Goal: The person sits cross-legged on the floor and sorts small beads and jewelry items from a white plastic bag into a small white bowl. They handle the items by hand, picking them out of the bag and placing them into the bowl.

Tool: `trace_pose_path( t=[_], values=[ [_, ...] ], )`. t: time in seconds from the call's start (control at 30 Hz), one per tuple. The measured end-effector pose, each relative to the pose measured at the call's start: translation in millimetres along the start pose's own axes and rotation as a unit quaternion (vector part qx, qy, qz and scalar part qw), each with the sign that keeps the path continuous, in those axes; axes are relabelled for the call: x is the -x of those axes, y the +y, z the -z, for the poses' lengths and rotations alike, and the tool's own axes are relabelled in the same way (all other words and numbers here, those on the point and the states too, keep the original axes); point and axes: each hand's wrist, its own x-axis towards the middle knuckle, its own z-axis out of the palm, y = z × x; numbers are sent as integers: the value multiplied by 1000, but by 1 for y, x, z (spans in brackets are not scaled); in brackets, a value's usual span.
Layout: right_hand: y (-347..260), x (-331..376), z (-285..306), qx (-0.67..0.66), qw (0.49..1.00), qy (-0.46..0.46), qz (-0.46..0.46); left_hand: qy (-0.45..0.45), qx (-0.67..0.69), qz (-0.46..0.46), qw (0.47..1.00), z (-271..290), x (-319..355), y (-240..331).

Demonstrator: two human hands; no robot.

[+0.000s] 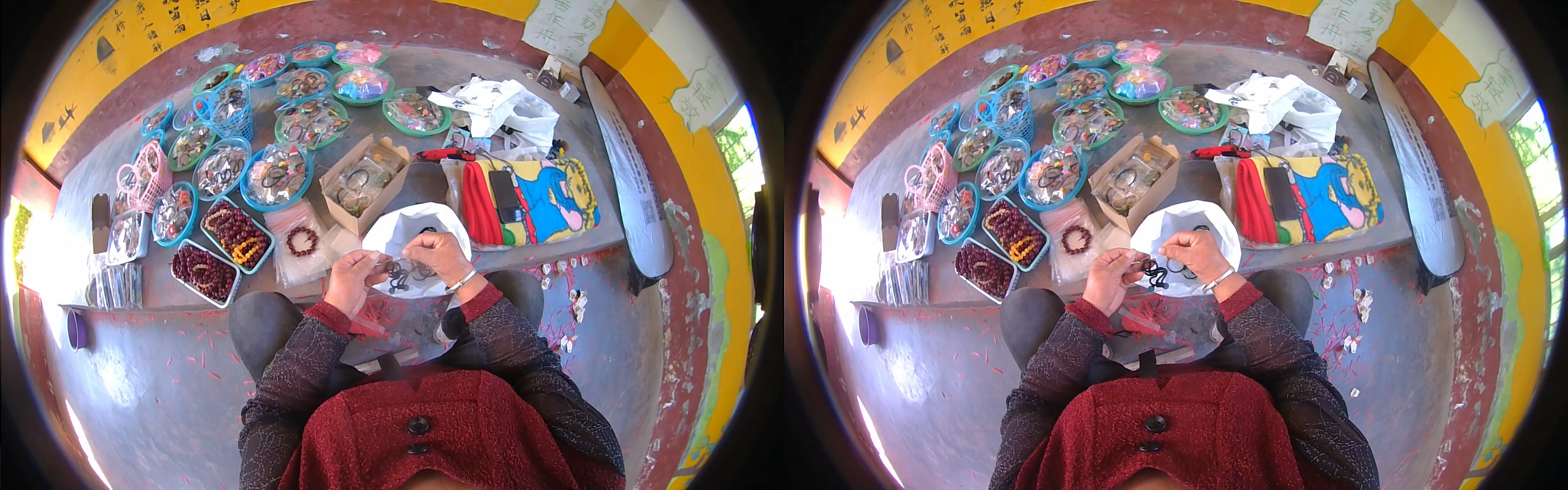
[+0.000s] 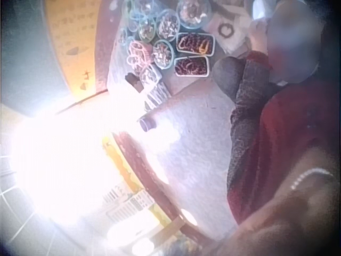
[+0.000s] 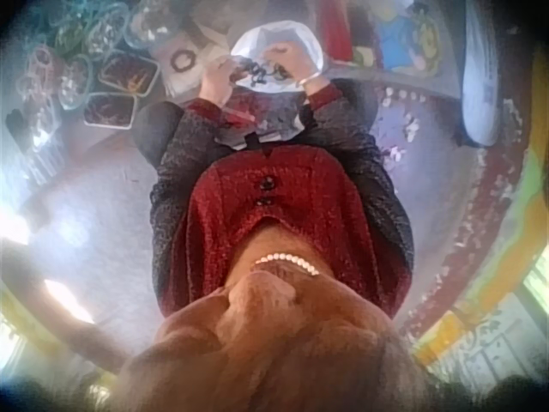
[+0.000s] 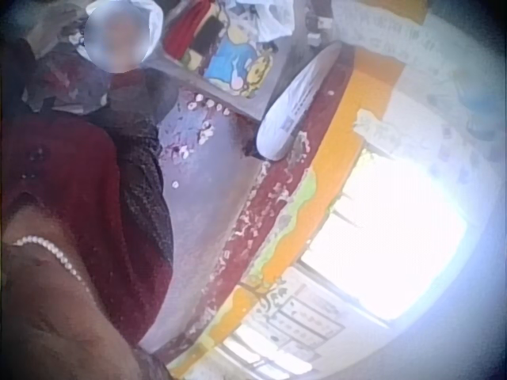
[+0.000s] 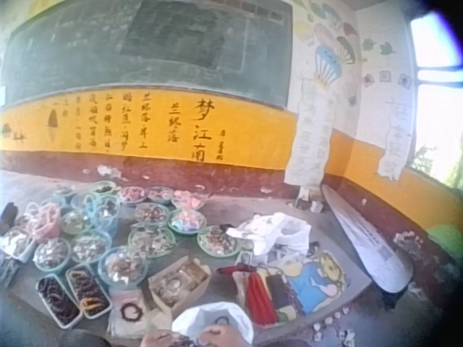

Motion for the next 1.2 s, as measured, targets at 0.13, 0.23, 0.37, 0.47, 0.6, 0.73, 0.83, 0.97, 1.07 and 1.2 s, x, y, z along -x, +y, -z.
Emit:
trace_pose_path(
  t=[0.13, 0.23, 0.37, 0.47, 0.6, 0.73, 0.83, 0.97, 1.07, 1.2],
  values=[
    [2, -6, 10, -108, 992, 53, -27, 9, 73, -27, 997, 13, -3, 4],
    [5, -6, 9, -115, 992, 28, -37, 15, 71, -46, 996, 12, -2, 11],
    [2, 1, -11, -13, 998, -55, -18, 1, 44, -53, 998, 4, 1, 11],
    [-1, 4, -11, 65, 993, -101, 0, -6, 42, -49, 998, 3, 1, 10],
    [-4, 4, -12, 50, 994, -91, -24, 18, 50, -54, 997, 2, 2, 11],
    [-1, 4, -9, -15, 996, -54, -75, 88, 58, -68, 992, 8, -5, 4],
    [10, -10, -4, -53, 997, -7, -63, 118, 57, -72, 989, 14, -7, 4],
    [1, -48, -6, -40, 997, 51, -44, 143, 56, -58, 986, 24, -8, 1],
    [-8, -90, -9, -30, 997, 75, -18, 130, 57, -53, 988, 24, -11, -2],
    [-20, -136, -17, 102, 993, 54, -16, 126, 50, -35, 990, 26, -13, 2]
  ],
)
